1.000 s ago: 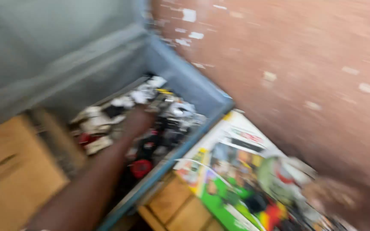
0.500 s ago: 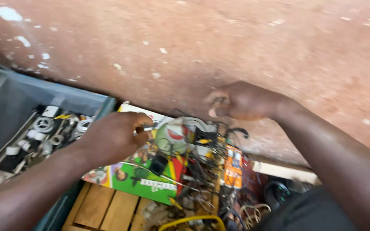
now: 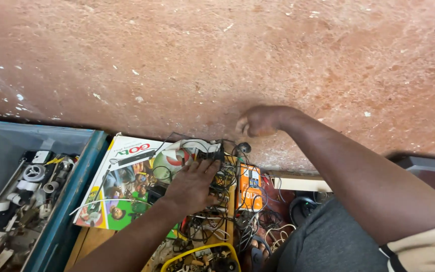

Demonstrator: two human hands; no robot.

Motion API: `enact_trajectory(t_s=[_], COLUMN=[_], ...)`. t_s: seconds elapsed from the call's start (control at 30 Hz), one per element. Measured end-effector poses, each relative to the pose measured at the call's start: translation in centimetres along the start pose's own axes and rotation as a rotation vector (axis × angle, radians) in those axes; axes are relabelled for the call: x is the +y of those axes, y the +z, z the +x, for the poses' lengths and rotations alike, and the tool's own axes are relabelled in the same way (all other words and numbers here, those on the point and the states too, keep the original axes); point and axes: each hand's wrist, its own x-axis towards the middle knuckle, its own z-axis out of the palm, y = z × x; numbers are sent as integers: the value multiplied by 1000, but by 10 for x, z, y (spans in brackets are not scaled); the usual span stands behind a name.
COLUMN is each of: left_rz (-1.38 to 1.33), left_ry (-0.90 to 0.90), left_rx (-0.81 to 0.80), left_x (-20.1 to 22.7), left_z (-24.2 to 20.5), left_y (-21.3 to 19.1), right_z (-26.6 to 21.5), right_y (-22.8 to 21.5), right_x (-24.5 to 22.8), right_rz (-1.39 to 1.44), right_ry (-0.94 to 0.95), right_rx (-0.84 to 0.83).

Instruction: The person sorts through a pile of tangled wires on a wooden surface, picking up a black cable and coiling it into a neat bundle. They then select a red cable and coil it similarly. Finally, they pick up a black power adapter with a yellow connector, untangle its cord, and coil it before placing it into a gray storage bin.

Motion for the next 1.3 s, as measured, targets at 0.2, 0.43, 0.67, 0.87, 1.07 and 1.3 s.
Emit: enact_trajectory(t_s=[0.2, 0.43, 0.67, 0.87, 1.07, 1.3], left_rz=[591, 212, 163, 148, 50, 22], left_ry=[253, -285, -364, -345, -415, -409], left_rx=[301, 25, -28, -36, -126, -104], left_x=[-76, -61, -46, -27, -28, -26], left_z=[11, -39, -43, -44, -33, -34], left_y=[64, -23, -39, -54, -54, -62], right_z=[4, 9, -91, -152, -137, -145], right_y=[29, 37, -30, -57, -58, -56], right_x=[-7, -9, -72, -138, -78, -130], right_rz=[-287, -399, -102, 0, 56, -187], right_ry=[-63, -74, 62, 67, -289, 315], right_rx=[-206, -225, 1, 143, 745, 446])
